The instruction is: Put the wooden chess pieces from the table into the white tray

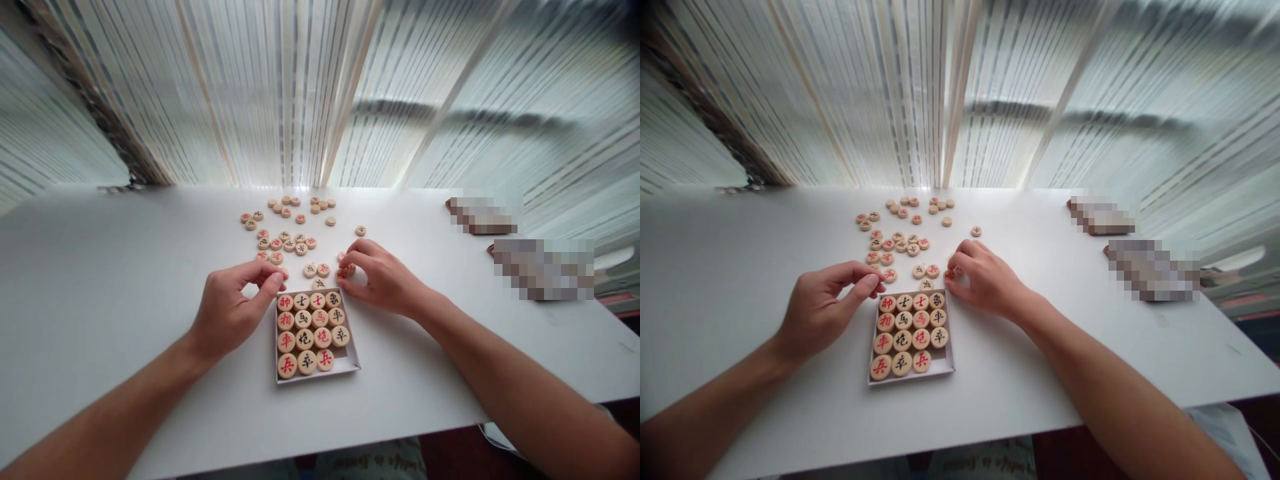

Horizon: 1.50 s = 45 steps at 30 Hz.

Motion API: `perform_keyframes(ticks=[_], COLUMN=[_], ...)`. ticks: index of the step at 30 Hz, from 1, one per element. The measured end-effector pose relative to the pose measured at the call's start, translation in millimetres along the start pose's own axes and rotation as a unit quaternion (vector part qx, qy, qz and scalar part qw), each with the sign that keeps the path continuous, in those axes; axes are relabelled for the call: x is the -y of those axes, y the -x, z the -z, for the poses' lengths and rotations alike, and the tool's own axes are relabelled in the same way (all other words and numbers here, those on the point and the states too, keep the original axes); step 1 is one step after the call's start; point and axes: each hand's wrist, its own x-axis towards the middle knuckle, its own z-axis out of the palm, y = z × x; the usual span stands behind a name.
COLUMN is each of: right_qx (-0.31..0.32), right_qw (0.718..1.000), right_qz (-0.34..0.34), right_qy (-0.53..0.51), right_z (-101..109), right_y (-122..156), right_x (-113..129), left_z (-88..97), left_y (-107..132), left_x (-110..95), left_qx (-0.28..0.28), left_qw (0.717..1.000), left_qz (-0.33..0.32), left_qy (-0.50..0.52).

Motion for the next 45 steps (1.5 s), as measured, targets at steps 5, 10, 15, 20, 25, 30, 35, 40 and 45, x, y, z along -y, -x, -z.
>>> perform_keyframes(ticks=[5,10,15,20,25,30,35,40,45], right_qx=[-0.057,-0.088,-0.036,-0.034,-0.012,-0.001,0.010,0.018,0.025], right_qw=[0.995,0.948,0.788,0.751,0.742,0.723,0.702,0.692,0.682], right_qz=[-0.039,-0.135,-0.256,-0.262,-0.227,-0.211,-0.210,-0.209,-0.221], right_qy=[-0.066,-0.273,-0.559,-0.606,-0.631,-0.658,-0.680,-0.691,-0.697], right_z=[1,0,-7,-13,-13,-11,-9,-8,-8], right_y=[4,3,5,8,10,10,10,11,12], right_x=[3,20,50,70,78,85,88,89,90], left_z=[-1.0,-2.4,-7.2,-11.1,-10.9,-10.4,-9.9,-9.2,-8.1], left_y=[2,5,12,17,18,17,16,16,17], left_x=[0,-3,-9,-15,-21,-26,-29,-27,-25], left_qx=[0.012,0.016,0.054,0.117,0.136,0.137,0.145,0.151,0.157], left_qw=[1.000,0.999,0.989,0.958,0.922,0.903,0.891,0.886,0.885], left_qz=[-0.009,-0.008,0.016,0.058,0.124,0.142,0.158,0.153,0.159], left_qy=[0.004,0.029,0.138,0.257,0.342,0.382,0.400,0.411,0.408])
